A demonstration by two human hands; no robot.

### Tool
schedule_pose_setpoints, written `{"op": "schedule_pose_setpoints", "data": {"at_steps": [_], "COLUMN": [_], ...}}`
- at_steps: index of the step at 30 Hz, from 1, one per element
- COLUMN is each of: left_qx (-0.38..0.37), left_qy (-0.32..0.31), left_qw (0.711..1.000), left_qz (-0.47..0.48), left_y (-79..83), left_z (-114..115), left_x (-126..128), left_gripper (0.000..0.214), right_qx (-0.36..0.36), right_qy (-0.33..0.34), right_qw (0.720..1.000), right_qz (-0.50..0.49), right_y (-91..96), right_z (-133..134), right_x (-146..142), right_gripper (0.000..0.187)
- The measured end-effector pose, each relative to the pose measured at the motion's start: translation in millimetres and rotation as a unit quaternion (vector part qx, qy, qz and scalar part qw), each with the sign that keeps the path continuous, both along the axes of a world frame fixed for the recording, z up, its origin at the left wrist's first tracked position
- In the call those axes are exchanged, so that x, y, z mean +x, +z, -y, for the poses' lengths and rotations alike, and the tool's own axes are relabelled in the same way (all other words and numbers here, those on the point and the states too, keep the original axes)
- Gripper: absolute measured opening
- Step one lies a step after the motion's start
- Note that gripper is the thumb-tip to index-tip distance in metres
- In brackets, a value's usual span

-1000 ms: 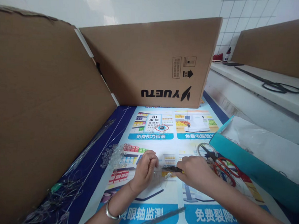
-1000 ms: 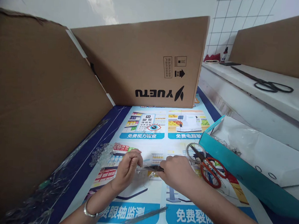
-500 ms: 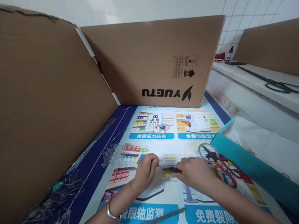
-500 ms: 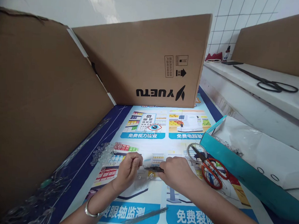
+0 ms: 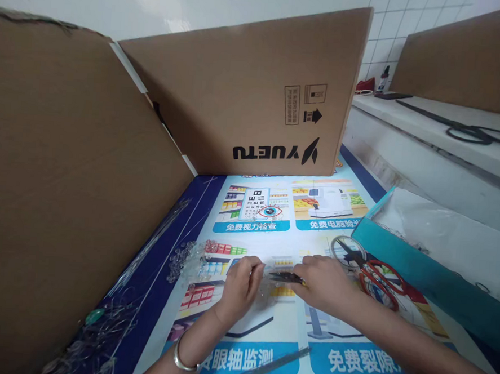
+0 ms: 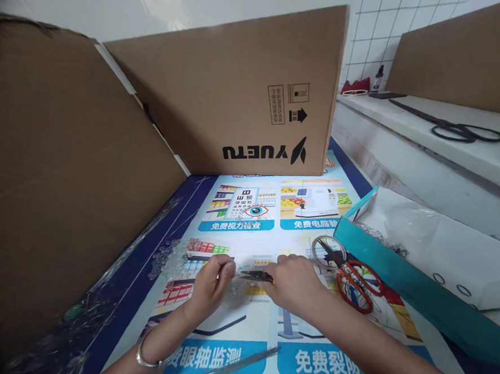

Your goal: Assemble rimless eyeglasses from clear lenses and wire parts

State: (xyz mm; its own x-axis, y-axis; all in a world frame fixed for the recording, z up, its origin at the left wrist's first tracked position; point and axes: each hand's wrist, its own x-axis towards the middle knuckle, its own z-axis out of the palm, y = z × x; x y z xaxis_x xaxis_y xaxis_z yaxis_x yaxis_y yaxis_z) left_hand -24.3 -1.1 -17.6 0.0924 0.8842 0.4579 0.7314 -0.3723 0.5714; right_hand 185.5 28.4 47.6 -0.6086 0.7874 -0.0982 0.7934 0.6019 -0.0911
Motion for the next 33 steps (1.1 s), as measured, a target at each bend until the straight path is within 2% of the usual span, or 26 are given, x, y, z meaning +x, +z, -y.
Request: {"op": "schedule_pose_setpoints", "data": {"at_steps": [13, 19, 25, 33], "left_qx": [0.01, 0.03, 0.029, -0.001], "left_qy": [-0.014, -0.061, -0.093, -0.083], "left_qw": [0.999, 0.997, 0.995, 0.996], "left_qz": [-0.027, -0.021, 0.03, 0.02], "left_y": [1.7, 12.2, 23.9, 19.9], "left_z": [1.4, -0.1, -0.6, 1.0], "left_x": [1.4, 1.7, 4.1, 2.4], "left_gripper": [0.007, 0.009, 0.01, 0.009], "right_qx": [0.071, 0.1, 0.12, 0.115], "right_qy": [-0.021, -0.007, 0.018, 0.014], "right_qw": [0.997, 0.995, 0.993, 0.993], "right_qz": [-0.012, -0.009, -0.014, -0.009], "right_y": [10.4, 10.3, 9.7, 12.0], "right_z": [6.6, 3.1, 1.7, 2.8], "right_x": [-11.6, -10.4, -9.4, -11.6], "right_gripper": [0.025, 0.021, 0.017, 0.015]}}
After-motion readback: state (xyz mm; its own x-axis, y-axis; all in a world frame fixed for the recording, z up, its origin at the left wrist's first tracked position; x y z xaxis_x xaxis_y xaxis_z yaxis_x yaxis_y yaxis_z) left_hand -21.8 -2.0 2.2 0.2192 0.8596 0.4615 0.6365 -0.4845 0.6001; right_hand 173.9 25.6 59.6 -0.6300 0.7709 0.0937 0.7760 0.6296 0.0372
